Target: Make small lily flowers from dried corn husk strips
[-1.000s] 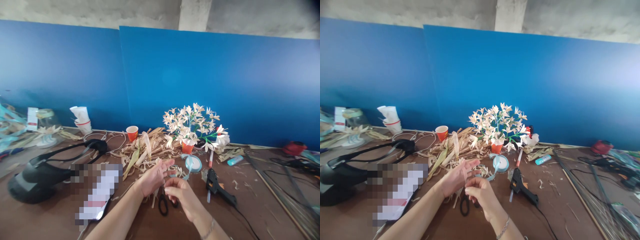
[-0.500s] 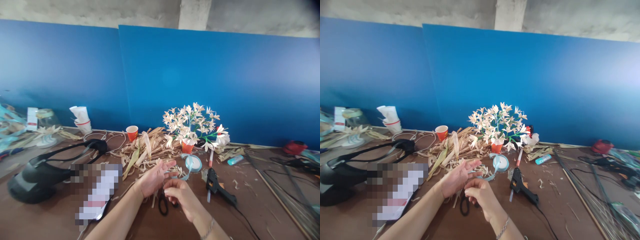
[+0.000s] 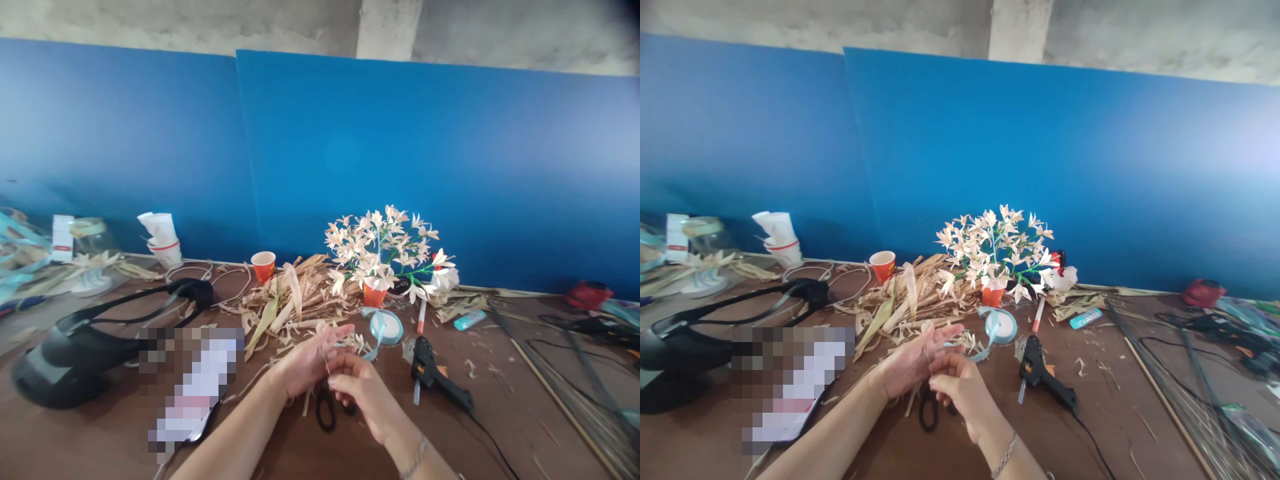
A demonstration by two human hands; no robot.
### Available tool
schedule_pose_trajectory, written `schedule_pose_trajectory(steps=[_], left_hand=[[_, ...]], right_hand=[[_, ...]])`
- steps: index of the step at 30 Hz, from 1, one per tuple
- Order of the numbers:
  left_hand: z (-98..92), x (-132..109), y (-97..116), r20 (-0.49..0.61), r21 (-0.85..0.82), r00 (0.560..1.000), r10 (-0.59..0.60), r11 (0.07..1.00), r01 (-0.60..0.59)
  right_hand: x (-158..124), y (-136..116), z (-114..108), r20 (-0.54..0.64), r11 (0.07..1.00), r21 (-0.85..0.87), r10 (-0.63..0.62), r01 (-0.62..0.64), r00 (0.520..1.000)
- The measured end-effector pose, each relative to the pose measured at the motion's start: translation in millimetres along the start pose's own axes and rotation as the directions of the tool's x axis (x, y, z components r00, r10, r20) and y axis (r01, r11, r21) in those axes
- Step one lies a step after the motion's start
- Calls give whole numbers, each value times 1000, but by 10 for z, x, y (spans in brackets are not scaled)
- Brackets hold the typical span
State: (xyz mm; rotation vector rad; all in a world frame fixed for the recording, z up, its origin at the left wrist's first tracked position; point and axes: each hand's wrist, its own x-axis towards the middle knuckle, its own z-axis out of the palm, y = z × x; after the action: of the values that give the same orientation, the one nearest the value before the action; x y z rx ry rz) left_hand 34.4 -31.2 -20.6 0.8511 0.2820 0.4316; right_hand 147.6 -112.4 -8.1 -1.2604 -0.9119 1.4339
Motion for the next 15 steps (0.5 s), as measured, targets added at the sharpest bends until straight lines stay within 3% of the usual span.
schedule_pose_trajectory(steps=[3, 7, 15], left_hand=[[41, -11, -15, 12, 104, 998, -59, 993, 57], [95, -9, -47, -73, 221, 997, -28, 974, 43], [145, -2, -52, -101, 313, 995, 17, 950, 15]], right_hand=[[2, -6, 26, -11, 998, -15, -61, 61, 998], [26, 7, 30, -60, 988, -85, -134, 129, 989], [58, 14, 11, -78, 989, -58, -137, 133, 987]])
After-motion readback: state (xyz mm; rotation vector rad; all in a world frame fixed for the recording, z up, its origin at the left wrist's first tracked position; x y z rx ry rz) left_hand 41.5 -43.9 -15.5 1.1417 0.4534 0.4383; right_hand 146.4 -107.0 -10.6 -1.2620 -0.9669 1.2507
